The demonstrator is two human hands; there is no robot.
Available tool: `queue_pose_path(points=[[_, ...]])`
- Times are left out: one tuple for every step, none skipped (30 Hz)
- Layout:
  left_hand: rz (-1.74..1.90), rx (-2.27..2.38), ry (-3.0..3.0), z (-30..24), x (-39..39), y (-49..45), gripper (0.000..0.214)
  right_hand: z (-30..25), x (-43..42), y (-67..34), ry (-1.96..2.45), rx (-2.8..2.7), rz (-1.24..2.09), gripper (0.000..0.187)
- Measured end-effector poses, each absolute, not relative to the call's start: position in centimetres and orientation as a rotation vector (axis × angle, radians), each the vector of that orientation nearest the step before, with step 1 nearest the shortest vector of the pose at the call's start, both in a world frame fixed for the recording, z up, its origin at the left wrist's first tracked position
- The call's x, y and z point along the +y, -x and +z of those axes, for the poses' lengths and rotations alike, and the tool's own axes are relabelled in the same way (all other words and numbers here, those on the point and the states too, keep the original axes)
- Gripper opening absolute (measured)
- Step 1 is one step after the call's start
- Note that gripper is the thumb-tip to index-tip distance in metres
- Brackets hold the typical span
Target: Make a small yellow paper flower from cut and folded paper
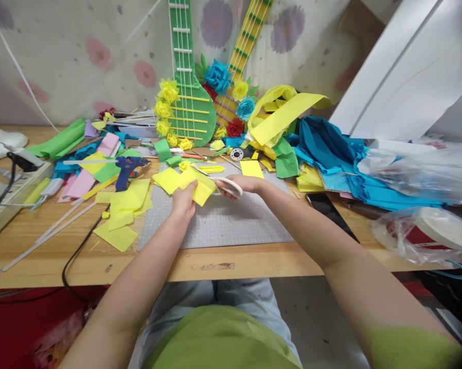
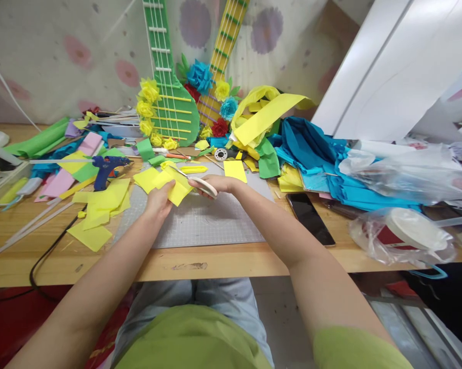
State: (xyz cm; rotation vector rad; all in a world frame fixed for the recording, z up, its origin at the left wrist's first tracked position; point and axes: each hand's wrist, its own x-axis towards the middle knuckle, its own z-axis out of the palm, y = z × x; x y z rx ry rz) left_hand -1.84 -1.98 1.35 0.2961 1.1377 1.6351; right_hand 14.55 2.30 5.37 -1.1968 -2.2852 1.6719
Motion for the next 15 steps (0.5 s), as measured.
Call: queue_pose_path(points=[[1.636,1.136,-0.293,1.31,-1.95,1.85,0.026,5.38,2.27,-14.55,1.198,-2.282,1.662,0.058],[1.638,1.132,-0.290,1.26,-1.90,1.87,0.025,5.42,2.22,-14.54,1.202,-2.277,1.652,0.056],[1.640,1.127,-0.285,1.19,-1.86,1.88,0.024,5.47,2.15,-14.52,1.209,-2.273,1.640,0.055],[1.640,1.124,-0.279,1.12,-1.80,1.89,0.025,5.52,2.06,-14.49,1.215,-2.271,1.629,0.054],[1.636,1.124,-0.274,1.06,-1.75,1.91,0.025,5.56,1.98,-14.46,1.219,-2.270,1.619,0.053],[1.633,1.128,-0.269,1.00,-1.70,1.92,0.026,5.58,1.91,-14.43,1.219,-2.270,1.613,0.052],[1.627,1.132,-0.268,0.97,-1.66,1.93,0.026,5.58,1.86,-14.41,1.218,-2.271,1.609,0.051],[1.623,1.135,-0.269,0.97,-1.64,1.94,0.026,5.56,1.83,-14.41,1.218,-2.270,1.609,0.051],[1.619,1.135,-0.271,1.00,-1.65,1.95,0.025,5.52,1.83,-14.42,1.220,-2.267,1.611,0.051],[1.617,1.134,-0.275,1.06,-1.68,1.94,0.024,5.46,1.84,-14.43,1.221,-2.266,1.615,0.051],[1.617,1.133,-0.279,1.16,-1.75,1.91,0.023,5.40,1.87,-14.46,1.223,-2.264,1.624,0.052],[1.618,1.135,-0.286,1.27,-1.84,1.88,0.023,5.35,1.91,-14.49,1.226,-2.259,1.638,0.053],[1.617,1.141,-0.295,1.39,-1.95,1.83,0.023,5.31,1.96,-14.51,1.229,-2.253,1.655,0.054],[1.616,1.150,-0.306,1.51,-2.08,1.77,0.024,5.29,1.99,-14.51,1.233,-2.246,1.670,0.056],[1.613,1.159,-0.318,1.61,-2.20,1.70,0.024,5.30,2.02,-14.50,1.238,-2.239,1.683,0.057]])
